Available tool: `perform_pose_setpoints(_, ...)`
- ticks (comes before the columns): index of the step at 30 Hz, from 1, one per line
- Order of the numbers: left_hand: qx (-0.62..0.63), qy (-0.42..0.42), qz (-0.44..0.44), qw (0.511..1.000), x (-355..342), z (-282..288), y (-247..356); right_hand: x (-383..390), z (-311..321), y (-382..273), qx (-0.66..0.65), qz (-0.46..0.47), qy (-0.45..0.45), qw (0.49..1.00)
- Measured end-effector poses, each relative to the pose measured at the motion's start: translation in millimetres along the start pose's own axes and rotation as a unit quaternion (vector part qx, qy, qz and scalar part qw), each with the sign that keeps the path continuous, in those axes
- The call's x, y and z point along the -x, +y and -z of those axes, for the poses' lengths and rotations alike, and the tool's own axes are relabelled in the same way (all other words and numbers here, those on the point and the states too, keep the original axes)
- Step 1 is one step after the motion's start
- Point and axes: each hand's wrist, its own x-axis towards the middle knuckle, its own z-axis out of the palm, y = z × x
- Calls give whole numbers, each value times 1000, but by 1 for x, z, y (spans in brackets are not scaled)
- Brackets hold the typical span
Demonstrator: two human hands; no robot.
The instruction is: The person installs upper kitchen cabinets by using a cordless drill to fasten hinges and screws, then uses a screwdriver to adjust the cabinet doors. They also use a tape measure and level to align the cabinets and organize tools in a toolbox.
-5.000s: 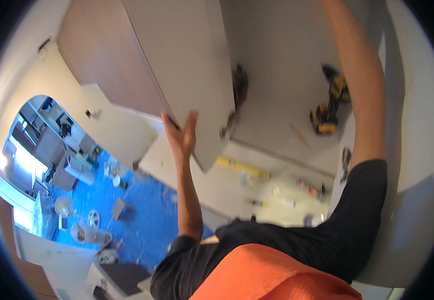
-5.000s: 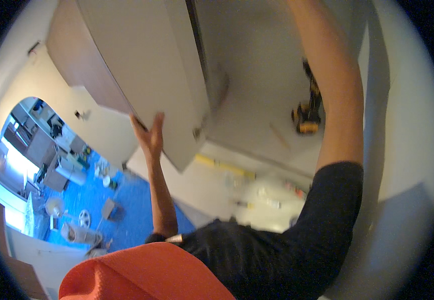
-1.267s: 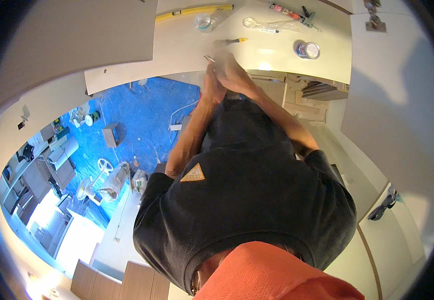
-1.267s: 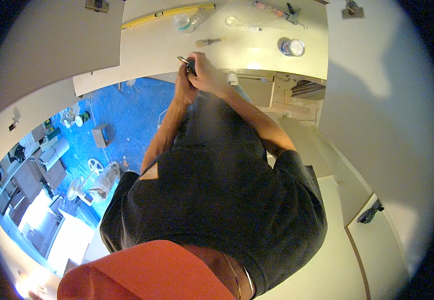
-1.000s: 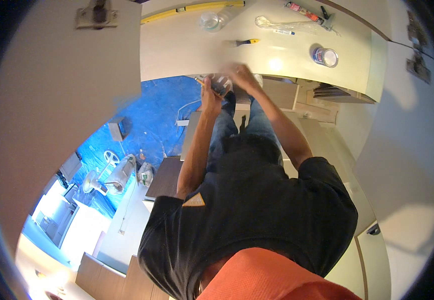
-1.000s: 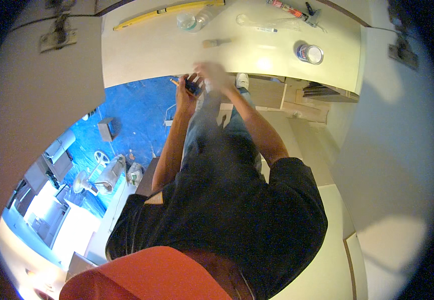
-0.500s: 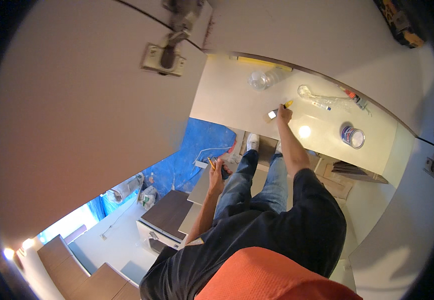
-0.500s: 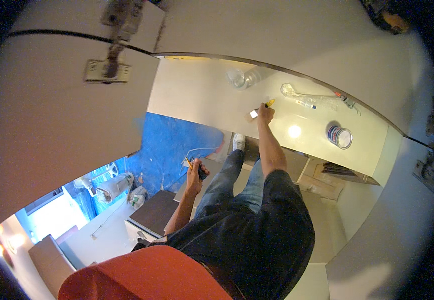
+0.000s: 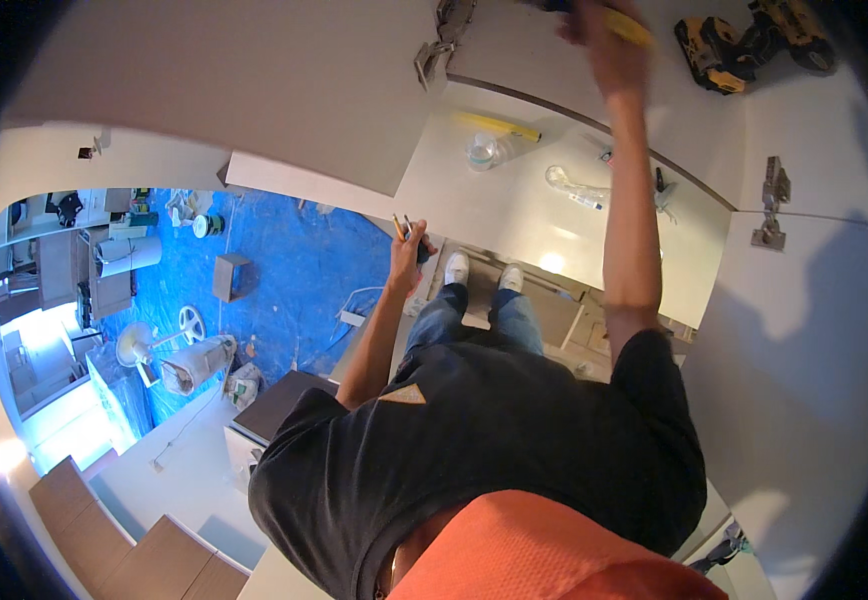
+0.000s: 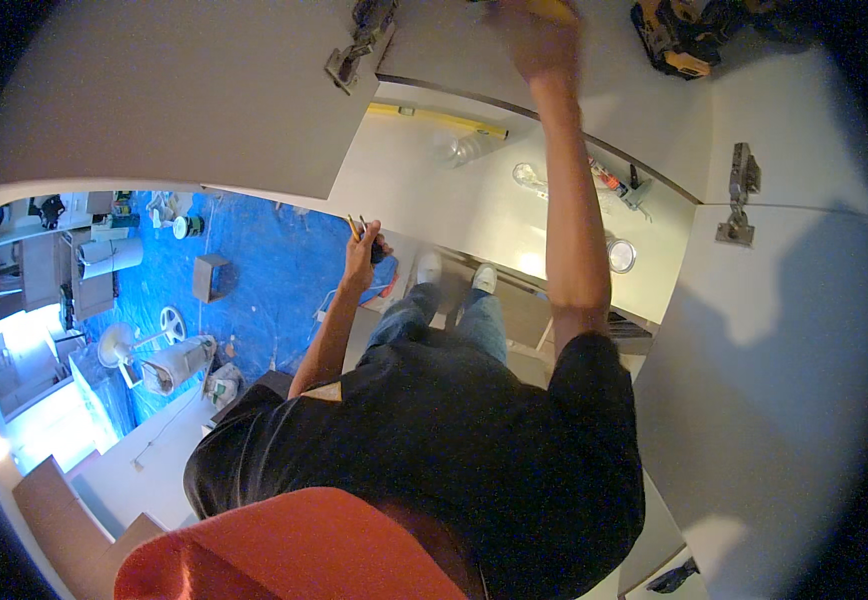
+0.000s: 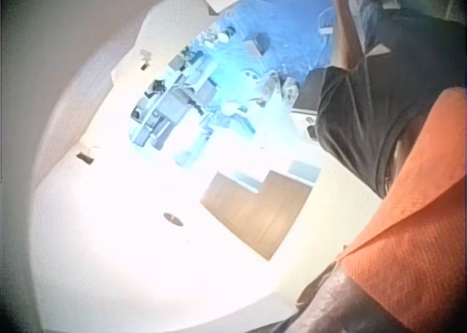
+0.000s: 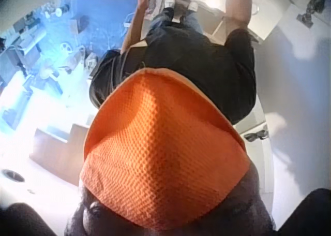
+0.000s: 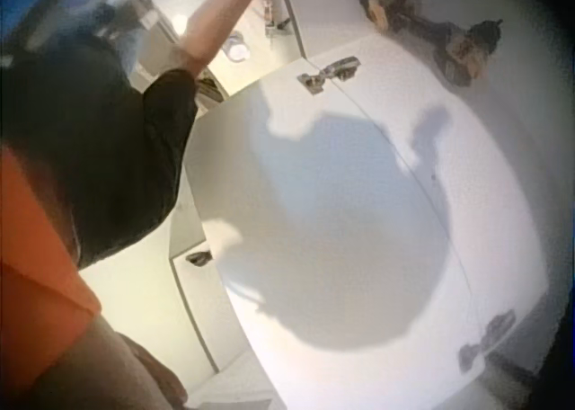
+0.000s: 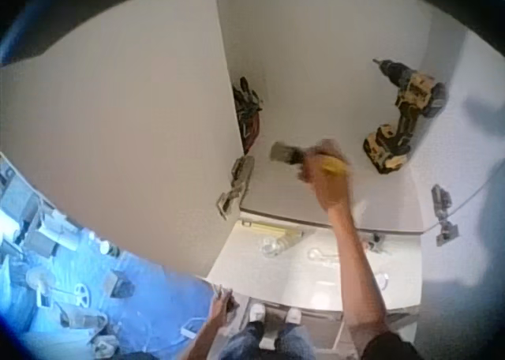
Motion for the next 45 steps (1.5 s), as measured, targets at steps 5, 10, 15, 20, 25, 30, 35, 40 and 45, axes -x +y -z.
perform_pose_setpoints(5,20,-37,-52,998,9,-7,30,-47,6,19,-184,-117,-366,905)
perform_pose_setpoints(10,1,-31,-63,998,23,3,44,-38,12,20,-20,59,-269,961)
perform_pose_setpoints(15,24,-35,-132,990,33,4,85,-44,37,-3,-28,65,-191,979)
perform_pose_setpoints(20,27,-74,-183,980,43,-12,138,-44,56,-34,115,66,-299,945)
perform_pose_setpoints(25,28,-132,-235,963,51,-31,176,-47,64,-35,376,107,-205,897)
perform_pose_setpoints(30,56,-185,-257,947,65,-47,203,21,59,-54,61,-38,-401,913)
perform_pose_setpoints(35,51,-260,-263,928,68,-61,224,67,42,-104,75,105,-79,989)
perform_pose_setpoints(40,-125,-317,-187,921,90,-108,212,77,21,-136,100,208,1,973)
perform_pose_setpoints(45,-49,-374,-208,902,94,-183,197,74,20,-146,122,233,101,959)
